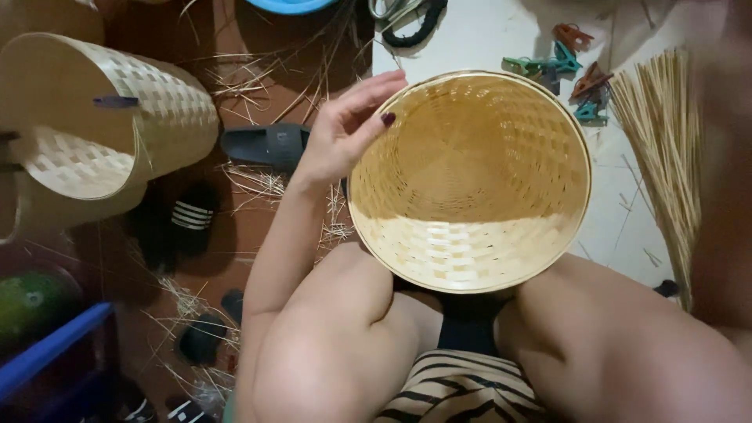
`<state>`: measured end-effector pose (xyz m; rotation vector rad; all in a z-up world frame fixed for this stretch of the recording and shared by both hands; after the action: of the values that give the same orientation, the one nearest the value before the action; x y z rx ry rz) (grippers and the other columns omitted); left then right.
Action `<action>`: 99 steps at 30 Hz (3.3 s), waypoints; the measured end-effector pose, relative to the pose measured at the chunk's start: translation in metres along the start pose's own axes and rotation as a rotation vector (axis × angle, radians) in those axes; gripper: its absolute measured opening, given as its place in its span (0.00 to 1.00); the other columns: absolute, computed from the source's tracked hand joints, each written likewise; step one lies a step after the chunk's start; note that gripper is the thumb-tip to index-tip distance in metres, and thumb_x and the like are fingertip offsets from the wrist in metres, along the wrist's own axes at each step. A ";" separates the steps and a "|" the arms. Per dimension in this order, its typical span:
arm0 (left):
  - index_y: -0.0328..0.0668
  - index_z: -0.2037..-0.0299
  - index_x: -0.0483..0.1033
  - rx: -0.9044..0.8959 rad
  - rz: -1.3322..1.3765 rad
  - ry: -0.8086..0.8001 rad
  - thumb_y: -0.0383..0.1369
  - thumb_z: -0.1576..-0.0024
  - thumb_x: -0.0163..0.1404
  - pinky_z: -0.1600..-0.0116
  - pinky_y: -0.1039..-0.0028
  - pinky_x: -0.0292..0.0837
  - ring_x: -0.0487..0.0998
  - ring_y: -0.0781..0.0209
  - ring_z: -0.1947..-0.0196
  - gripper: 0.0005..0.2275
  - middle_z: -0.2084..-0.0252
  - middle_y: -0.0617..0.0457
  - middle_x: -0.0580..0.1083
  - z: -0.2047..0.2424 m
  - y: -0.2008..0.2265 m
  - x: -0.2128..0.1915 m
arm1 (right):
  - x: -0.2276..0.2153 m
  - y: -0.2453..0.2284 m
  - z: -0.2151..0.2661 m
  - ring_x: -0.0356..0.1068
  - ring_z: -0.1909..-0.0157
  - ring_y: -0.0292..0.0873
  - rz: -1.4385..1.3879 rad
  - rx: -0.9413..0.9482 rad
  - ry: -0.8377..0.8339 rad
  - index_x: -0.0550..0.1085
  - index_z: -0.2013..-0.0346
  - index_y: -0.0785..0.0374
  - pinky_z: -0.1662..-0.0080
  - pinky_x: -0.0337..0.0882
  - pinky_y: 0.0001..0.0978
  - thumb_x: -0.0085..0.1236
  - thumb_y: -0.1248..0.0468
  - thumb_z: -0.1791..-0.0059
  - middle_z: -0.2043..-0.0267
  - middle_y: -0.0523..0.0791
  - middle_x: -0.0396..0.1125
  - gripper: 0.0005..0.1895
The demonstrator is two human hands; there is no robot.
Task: Weaving the rim of a bamboo basket and securing it with plastic clips.
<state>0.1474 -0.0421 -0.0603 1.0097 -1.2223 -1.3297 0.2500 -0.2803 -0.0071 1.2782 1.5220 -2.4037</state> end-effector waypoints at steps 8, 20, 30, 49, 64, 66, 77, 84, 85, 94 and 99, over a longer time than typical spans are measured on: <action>0.36 0.33 0.72 -0.098 0.078 -0.006 0.32 0.28 0.45 0.35 0.75 0.70 0.73 0.65 0.41 0.16 0.37 0.46 0.75 -0.006 -0.018 0.009 | 0.020 -0.022 -0.024 0.70 0.57 0.45 0.015 -0.116 0.268 0.78 0.48 0.65 0.56 0.69 0.37 0.55 0.71 0.42 0.58 0.49 0.68 0.08; 0.34 0.27 0.63 -0.012 -0.035 -0.075 0.30 0.28 0.47 0.30 0.72 0.68 0.71 0.61 0.34 0.20 0.30 0.45 0.70 0.007 0.003 0.002 | -0.004 -0.014 0.005 0.70 0.58 0.48 0.201 0.013 0.358 0.76 0.52 0.64 0.59 0.70 0.40 0.56 0.73 0.44 0.54 0.49 0.68 0.07; 0.49 0.31 0.68 0.323 -0.967 0.258 0.19 0.39 0.53 0.51 0.71 0.83 0.83 0.58 0.56 0.25 0.48 0.47 0.78 0.009 0.069 0.017 | 0.006 -0.043 -0.008 0.72 0.55 0.55 0.334 -0.109 0.457 0.69 0.45 0.61 0.57 0.72 0.44 0.69 0.69 0.52 0.52 0.54 0.68 0.23; 0.43 0.30 0.68 0.545 -1.156 0.149 0.14 0.41 0.51 0.52 0.70 0.80 0.80 0.56 0.58 0.27 0.54 0.47 0.76 0.002 0.063 0.029 | 0.002 -0.055 -0.001 0.71 0.60 0.44 0.533 -0.444 0.558 0.74 0.58 0.65 0.59 0.69 0.32 0.60 0.75 0.45 0.62 0.44 0.68 0.04; 0.33 0.47 0.72 0.375 -0.936 0.234 0.19 0.40 0.55 0.57 0.63 0.75 0.79 0.46 0.63 0.12 0.61 0.42 0.74 0.005 0.069 0.017 | 0.002 -0.031 -0.011 0.63 0.62 0.45 0.137 -0.130 0.408 0.75 0.59 0.72 0.62 0.63 0.36 0.57 0.73 0.40 0.58 0.50 0.62 0.05; 0.33 0.47 0.72 0.386 -0.930 0.227 0.19 0.39 0.56 0.57 0.63 0.76 0.79 0.46 0.63 0.12 0.62 0.42 0.75 0.006 0.068 0.018 | 0.004 -0.029 -0.008 0.65 0.61 0.44 0.148 -0.173 0.430 0.75 0.58 0.71 0.59 0.65 0.35 0.57 0.73 0.39 0.58 0.50 0.63 0.04; 0.35 0.34 0.65 0.155 -0.678 0.161 0.27 0.38 0.61 0.45 0.66 0.79 0.81 0.50 0.46 0.24 0.46 0.38 0.77 0.009 0.079 0.004 | -0.013 -0.037 0.013 0.70 0.57 0.50 0.486 -0.106 0.461 0.72 0.53 0.66 0.57 0.68 0.41 0.52 0.73 0.44 0.54 0.50 0.66 0.05; 0.38 0.30 0.66 -0.002 -0.509 0.231 0.18 0.40 0.47 0.37 0.69 0.77 0.81 0.59 0.39 0.25 0.40 0.42 0.78 0.037 0.040 -0.018 | -0.012 -0.029 0.029 0.71 0.60 0.56 0.597 0.327 0.014 0.73 0.42 0.57 0.60 0.72 0.48 0.59 0.63 0.43 0.59 0.50 0.70 0.14; 0.38 0.30 0.66 -0.001 -0.509 0.229 0.18 0.40 0.47 0.37 0.69 0.77 0.81 0.59 0.39 0.25 0.40 0.42 0.78 0.029 0.047 -0.014 | -0.007 -0.029 0.022 0.71 0.60 0.56 0.596 0.329 0.016 0.73 0.42 0.57 0.60 0.72 0.48 0.59 0.63 0.43 0.59 0.50 0.70 0.14; 0.38 0.34 0.71 -0.016 -0.236 0.050 0.22 0.35 0.48 0.39 0.76 0.77 0.78 0.65 0.42 0.18 0.38 0.45 0.76 -0.001 0.021 0.011 | 0.002 -0.048 -0.018 0.69 0.51 0.53 0.171 -0.135 0.332 0.76 0.51 0.67 0.53 0.70 0.44 0.59 0.72 0.43 0.54 0.52 0.68 0.06; 0.36 0.28 0.63 -0.025 0.009 0.051 0.30 0.26 0.41 0.27 0.72 0.64 0.69 0.62 0.31 0.18 0.29 0.45 0.68 0.017 0.021 0.018 | -0.006 -0.001 -0.002 0.71 0.56 0.50 -0.074 0.022 0.341 0.73 0.49 0.69 0.53 0.70 0.40 0.51 0.74 0.37 0.54 0.50 0.67 0.03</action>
<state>0.1309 -0.0570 -0.0364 1.0134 -1.1683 -1.3018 0.2550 -0.2802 -0.0027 1.7394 1.6478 -2.3420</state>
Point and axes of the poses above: each hand's wrist, its own z-axis away from the middle knuckle, its own x-axis out of the palm, y = z × x, the point moved 10 cm from there along -z, towards the middle knuckle
